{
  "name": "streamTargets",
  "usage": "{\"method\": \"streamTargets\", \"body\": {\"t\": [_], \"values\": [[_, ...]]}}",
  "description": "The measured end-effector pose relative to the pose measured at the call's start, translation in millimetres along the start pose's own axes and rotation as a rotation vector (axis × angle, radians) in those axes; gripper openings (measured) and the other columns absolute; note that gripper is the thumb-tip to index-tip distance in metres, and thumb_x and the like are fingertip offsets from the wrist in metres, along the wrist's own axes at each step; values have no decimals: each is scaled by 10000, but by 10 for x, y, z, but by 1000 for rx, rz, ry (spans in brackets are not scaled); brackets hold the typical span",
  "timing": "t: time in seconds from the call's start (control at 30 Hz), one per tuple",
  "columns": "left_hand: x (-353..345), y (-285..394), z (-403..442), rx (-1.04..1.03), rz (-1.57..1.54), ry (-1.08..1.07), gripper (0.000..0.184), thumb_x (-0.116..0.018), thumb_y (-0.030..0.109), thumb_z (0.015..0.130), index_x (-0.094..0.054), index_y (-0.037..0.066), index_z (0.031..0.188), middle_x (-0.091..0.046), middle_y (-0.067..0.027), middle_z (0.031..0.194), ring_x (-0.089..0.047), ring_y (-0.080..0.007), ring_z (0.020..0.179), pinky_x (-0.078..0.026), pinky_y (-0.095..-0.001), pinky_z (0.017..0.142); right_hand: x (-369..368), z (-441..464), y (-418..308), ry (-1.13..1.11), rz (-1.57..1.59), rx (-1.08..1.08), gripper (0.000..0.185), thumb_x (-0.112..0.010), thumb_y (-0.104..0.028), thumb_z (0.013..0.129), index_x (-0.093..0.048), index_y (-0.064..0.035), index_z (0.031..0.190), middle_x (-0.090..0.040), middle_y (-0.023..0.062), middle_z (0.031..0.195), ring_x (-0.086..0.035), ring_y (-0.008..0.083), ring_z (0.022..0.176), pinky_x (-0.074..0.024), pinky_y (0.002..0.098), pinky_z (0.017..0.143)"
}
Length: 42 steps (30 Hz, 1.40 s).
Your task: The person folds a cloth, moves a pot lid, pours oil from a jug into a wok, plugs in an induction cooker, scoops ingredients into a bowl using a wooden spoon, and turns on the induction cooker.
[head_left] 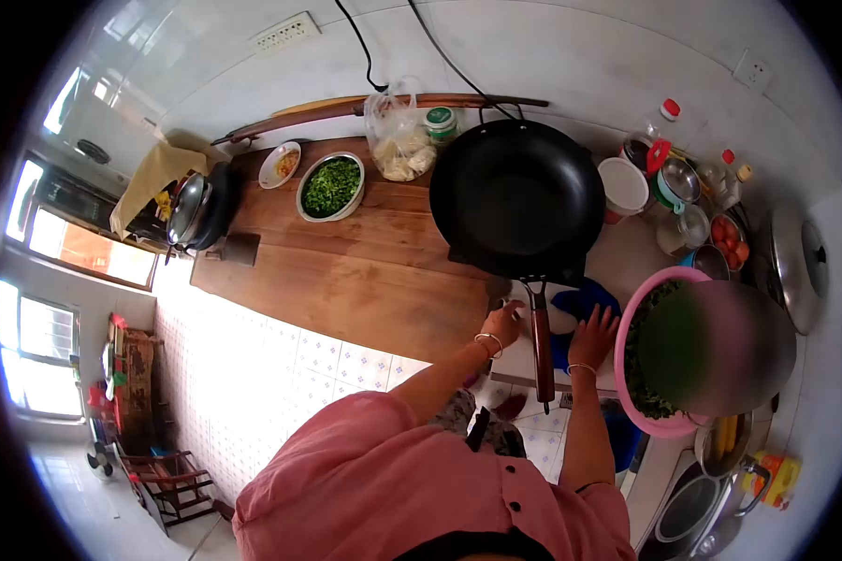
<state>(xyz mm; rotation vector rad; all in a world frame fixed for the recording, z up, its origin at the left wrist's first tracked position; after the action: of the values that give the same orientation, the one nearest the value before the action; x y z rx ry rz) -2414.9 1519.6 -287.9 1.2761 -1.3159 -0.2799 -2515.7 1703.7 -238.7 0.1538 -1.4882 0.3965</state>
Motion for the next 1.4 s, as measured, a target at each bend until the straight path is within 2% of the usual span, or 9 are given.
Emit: {"method": "streamTargets", "body": {"t": [0.1, 0.2, 0.33, 0.43, 0.57, 0.63, 0.8, 0.97, 1.4], "values": [[116, -219, 2, 187, -156, -79, 262, -575, 180, 829, -586, 69, 1066, -653, -125, 769, -644, -194, 622, -524, -331, 575, -45, -11, 55, 1, -16, -3, 469, -524, -198, 893, -397, -80, 1329, -324, 138, 1408, -295, 371, 1281, -261, 480, 1058], [503, -455, 55, 8, 94, 168, 187, -588, 141, 803, -620, 52, 964, -651, -121, 766, -645, -221, 655, -523, -359, 600, -46, 24, 59, -57, 19, -26, 465, -508, -203, 900, -390, -76, 1331, -314, 140, 1413, -280, 380, 1287, -252, 475, 1063], [999, -498, 47, -179, 27, 411, 204, -582, 141, 789, -607, 48, 969, -653, -156, 791, -639, -321, 739, -517, -386, 638, -28, 68, 63, -38, 12, -41, 464, -508, -197, 897, -392, -75, 1329, -305, 142, 1417, -277, 381, 1288, -249, 473, 1066], [1017, -440, 21, -55, -20, 245, 248, -572, 135, 792, -572, 62, 1029, -645, -169, 794, -621, -366, 745, -512, -410, 634, -29, 202, 29, -15, 28, -47, 457, -526, -188, 883, -415, -72, 1311, -320, 150, 1408, -282, 390, 1282, -252, 483, 1062], [495, -209, -78, -226, 253, 75, 246, -540, 206, 828, -557, 130, 1061, -636, -202, 822, -611, -392, 810, -495, -446, 684, -94, 287, 30, 39, 74, -77, 455, -560, -170, 853, -448, -69, 1283, -349, 162, 1392, -285, 407, 1278, -240, 489, 1066], [223, -11, -157, -32, 128, -207, 315, -515, 256, 841, -500, 185, 1147, -632, -221, 826, -601, -422, 815, -487, -484, 701, -88, 262, 19, 52, 94, -53, 464, -563, -169, 851, -442, -73, 1289, -340, 158, 1399, -289, 405, 1277, -241, 491, 1065], [71, 253, -118, -95, 407, -248, 327, -499, 343, 853, -494, 205, 1149, -638, -216, 823, -604, -429, 806, -480, -508, 714, -95, 161, 56, 50, 80, -12, 468, -547, -149, 860, -424, -81, 1307, -324, 145, 1411, -292, 392, 1280, -257, 481, 1064], [175, 101, -71, -151, 321, -175, 230, -513, 332, 845, -600, 142, 940, -632, -210, 768, -607, -422, 757, -493, -493, 677, -125, 168, 81, 40, -27, 88, 549, -562, -11, 777, -416, -65, 1304, -335, 163, 1393, -313, 401, 1257, -271, 485, 1048], [1613, -1517, 430, -250, 347, 47, 175, -545, 251, 832, -595, 149, 964, -623, -210, 783, -603, -401, 736, -478, -490, 598, -141, 451, 150, 47, -35, 24, 566, -562, 28, 743, -441, -82, 1285, -356, 149, 1380, -308, 394, 1263, -254, 478, 1063]]}}
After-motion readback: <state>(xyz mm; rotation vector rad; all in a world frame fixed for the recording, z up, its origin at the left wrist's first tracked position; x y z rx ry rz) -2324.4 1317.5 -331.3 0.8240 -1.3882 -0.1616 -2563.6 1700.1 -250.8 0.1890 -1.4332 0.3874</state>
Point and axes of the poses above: each hand's wrist, its own z-axis towards the middle knuckle, its own x-axis out of the back of the hand, y = z × x, the point moved 6 cm from there along z, towards the middle knuckle
